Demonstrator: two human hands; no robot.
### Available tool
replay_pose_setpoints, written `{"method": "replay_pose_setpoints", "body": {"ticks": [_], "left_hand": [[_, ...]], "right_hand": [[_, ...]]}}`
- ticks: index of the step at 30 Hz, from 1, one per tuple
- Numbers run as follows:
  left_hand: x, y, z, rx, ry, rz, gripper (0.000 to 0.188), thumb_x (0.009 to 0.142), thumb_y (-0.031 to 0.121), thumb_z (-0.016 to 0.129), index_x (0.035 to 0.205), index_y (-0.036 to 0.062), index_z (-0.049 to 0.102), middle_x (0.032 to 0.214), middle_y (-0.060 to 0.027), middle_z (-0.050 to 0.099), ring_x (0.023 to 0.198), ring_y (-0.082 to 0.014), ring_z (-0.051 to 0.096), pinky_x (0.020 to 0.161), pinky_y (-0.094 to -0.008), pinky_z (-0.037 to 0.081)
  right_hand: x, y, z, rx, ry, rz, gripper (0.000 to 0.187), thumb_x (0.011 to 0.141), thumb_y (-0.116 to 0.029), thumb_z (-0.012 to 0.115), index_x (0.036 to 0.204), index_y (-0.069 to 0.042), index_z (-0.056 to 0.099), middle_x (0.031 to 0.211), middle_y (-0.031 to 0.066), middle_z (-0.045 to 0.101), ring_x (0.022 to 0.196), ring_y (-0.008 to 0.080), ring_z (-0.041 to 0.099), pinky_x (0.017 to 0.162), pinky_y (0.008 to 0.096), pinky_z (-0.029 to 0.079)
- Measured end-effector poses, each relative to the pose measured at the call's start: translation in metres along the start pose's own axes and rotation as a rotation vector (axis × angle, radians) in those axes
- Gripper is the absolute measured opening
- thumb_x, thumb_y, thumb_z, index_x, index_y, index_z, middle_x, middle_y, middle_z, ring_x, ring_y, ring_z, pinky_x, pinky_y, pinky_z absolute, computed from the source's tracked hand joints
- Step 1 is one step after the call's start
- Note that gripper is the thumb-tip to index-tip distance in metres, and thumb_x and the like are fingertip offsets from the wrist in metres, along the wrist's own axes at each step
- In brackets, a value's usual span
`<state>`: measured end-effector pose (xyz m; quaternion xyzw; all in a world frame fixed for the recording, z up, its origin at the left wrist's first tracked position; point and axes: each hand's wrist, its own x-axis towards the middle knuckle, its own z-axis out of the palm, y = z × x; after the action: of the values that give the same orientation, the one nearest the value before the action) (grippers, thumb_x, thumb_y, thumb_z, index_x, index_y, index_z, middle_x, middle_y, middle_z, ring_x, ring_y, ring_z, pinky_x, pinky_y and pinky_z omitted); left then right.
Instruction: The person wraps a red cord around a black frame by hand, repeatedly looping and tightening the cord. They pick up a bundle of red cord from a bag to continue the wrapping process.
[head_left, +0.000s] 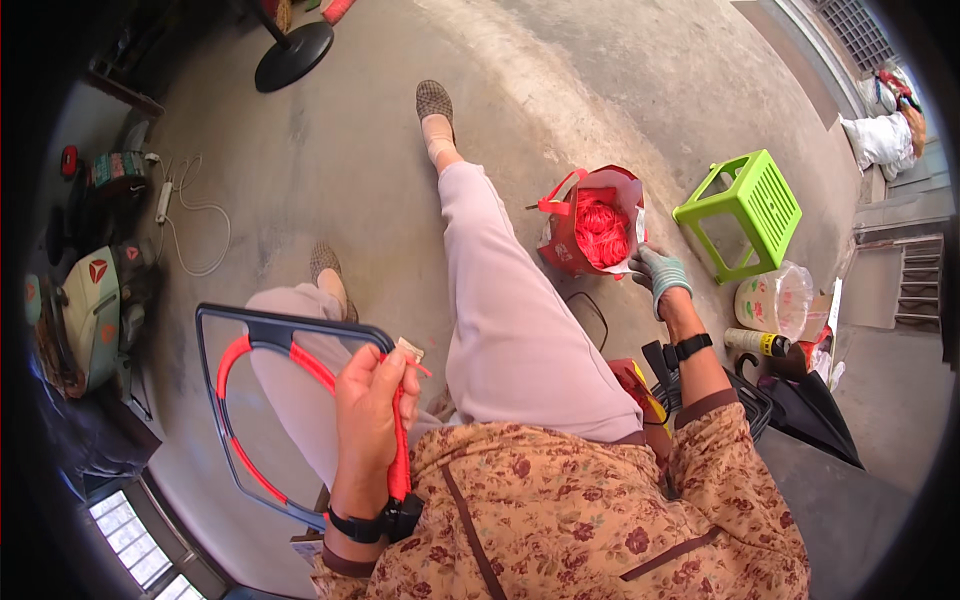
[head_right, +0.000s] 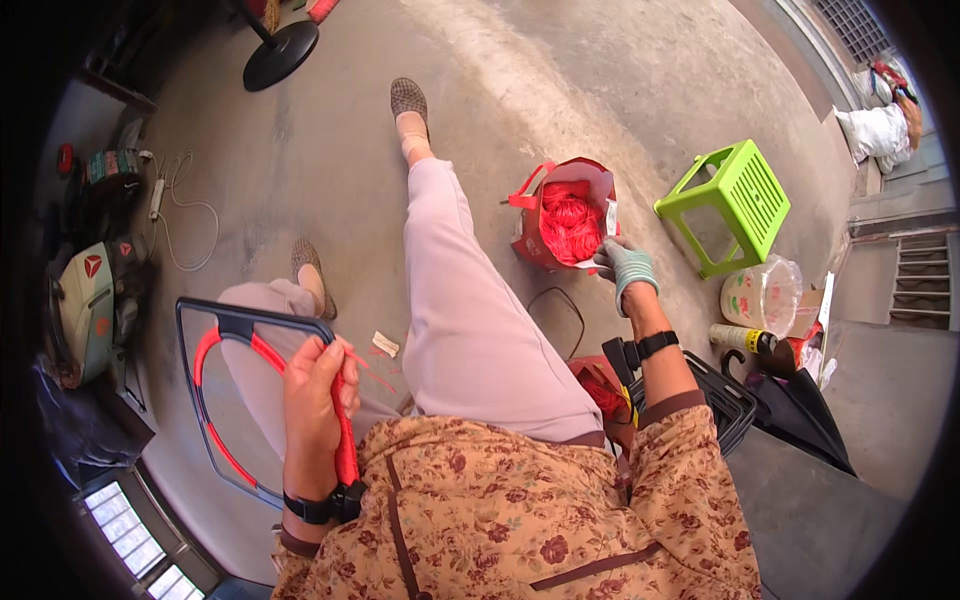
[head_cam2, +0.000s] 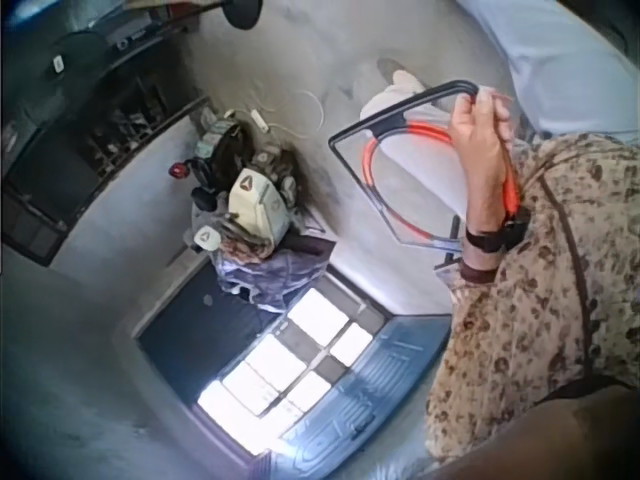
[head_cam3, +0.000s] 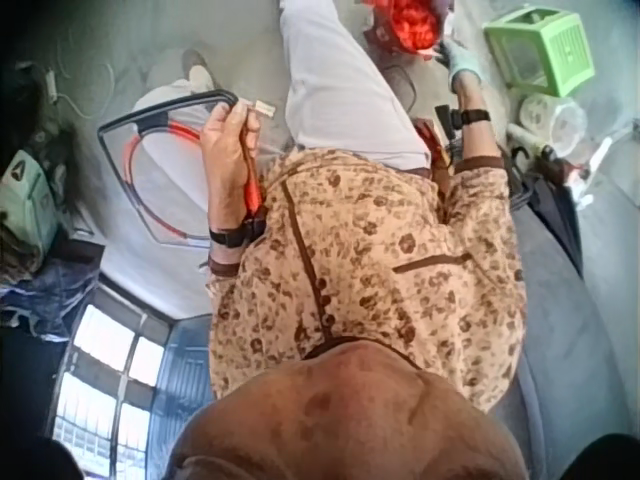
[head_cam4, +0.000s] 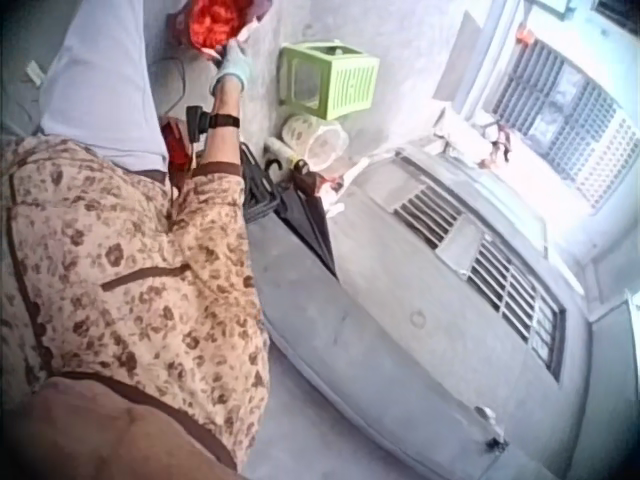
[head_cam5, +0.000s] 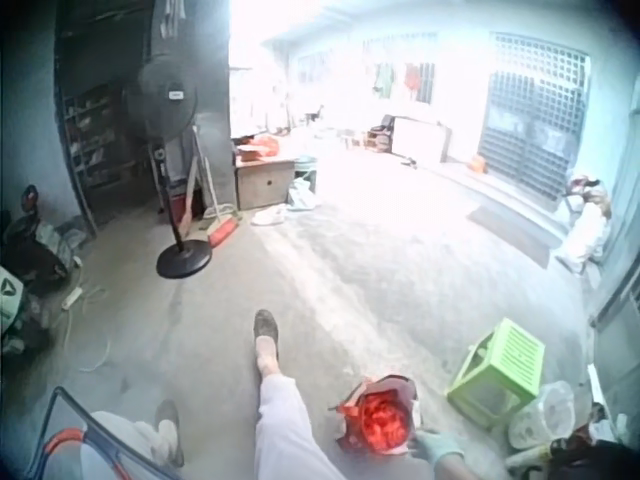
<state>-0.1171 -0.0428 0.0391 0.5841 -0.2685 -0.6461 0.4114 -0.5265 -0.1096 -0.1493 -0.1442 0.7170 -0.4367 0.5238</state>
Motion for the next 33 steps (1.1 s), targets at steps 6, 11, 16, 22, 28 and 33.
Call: {"method": "replay_pose_setpoints", "body": {"ticks": [6,11,16,22,28,33], "left_hand": [[-0.001,0.004,-0.001,-0.039,0.094,-0.056,0.017,0.100,0.022,0.048,0.095,0.0057,0.053,0.063,-0.0028,0.053,0.040,-0.0071,0.040,0.035,-0.0211,0.031],[-0.001,0.006,-0.002,-0.081,0.166,-0.079,0.014,0.098,0.019,0.051,0.095,0.0051,0.054,0.064,-0.0038,0.054,0.040,-0.0081,0.041,0.035,-0.0212,0.033],[-0.001,0.001,-0.003,-0.067,0.157,-0.081,0.012,0.097,0.016,0.052,0.096,0.0046,0.054,0.064,-0.0038,0.054,0.041,-0.0083,0.041,0.036,-0.0213,0.034],[0.000,0.006,0.005,-0.076,0.145,-0.106,0.016,0.099,0.019,0.050,0.096,0.0041,0.054,0.064,-0.0034,0.054,0.043,-0.0079,0.043,0.038,-0.0209,0.035],[-0.001,0.003,0.000,0.058,0.100,-0.003,0.022,0.101,0.022,0.045,0.099,0.0027,0.054,0.068,-0.0039,0.057,0.044,-0.0068,0.044,0.040,-0.0204,0.037],[-0.005,0.003,0.010,0.270,0.078,0.111,0.024,0.103,0.022,0.041,0.101,0.0015,0.054,0.069,-0.0046,0.059,0.047,-0.0064,0.047,0.044,-0.0199,0.041]], "right_hand": [[0.077,0.019,0.017,-0.108,-0.060,0.038,0.042,0.085,-0.020,0.067,0.122,-0.006,0.055,0.092,0.0065,0.063,0.075,0.0175,0.063,0.065,0.0301,0.051],[0.107,0.038,0.043,-0.227,0.079,0.200,0.060,0.080,-0.021,0.071,0.133,-0.007,0.046,0.090,0.0084,0.060,0.070,0.0187,0.060,0.062,0.0344,0.050],[0.089,0.052,0.084,-1.185,-0.187,-0.348,0.026,0.080,-0.021,0.063,0.102,-0.010,0.071,0.101,0.0205,0.067,0.098,0.0340,0.065,0.087,0.0390,0.051],[0.108,0.076,0.088,-1.405,-0.160,-0.225,0.025,0.078,-0.018,0.062,0.100,-0.010,0.071,0.100,0.0210,0.067,0.093,0.0368,0.066,0.081,0.0413,0.052],[0.065,0.042,0.058,-1.046,0.125,-0.252,0.048,0.068,-0.038,0.076,0.102,-0.005,0.066,0.092,0.0219,0.066,0.087,0.0342,0.066,0.080,0.0397,0.052],[0.046,0.024,0.024,-0.556,-0.057,-0.173,0.068,0.070,-0.033,0.080,0.123,0.004,0.057,0.110,0.0153,0.065,0.096,0.0236,0.063,0.082,0.0364,0.051]]}}
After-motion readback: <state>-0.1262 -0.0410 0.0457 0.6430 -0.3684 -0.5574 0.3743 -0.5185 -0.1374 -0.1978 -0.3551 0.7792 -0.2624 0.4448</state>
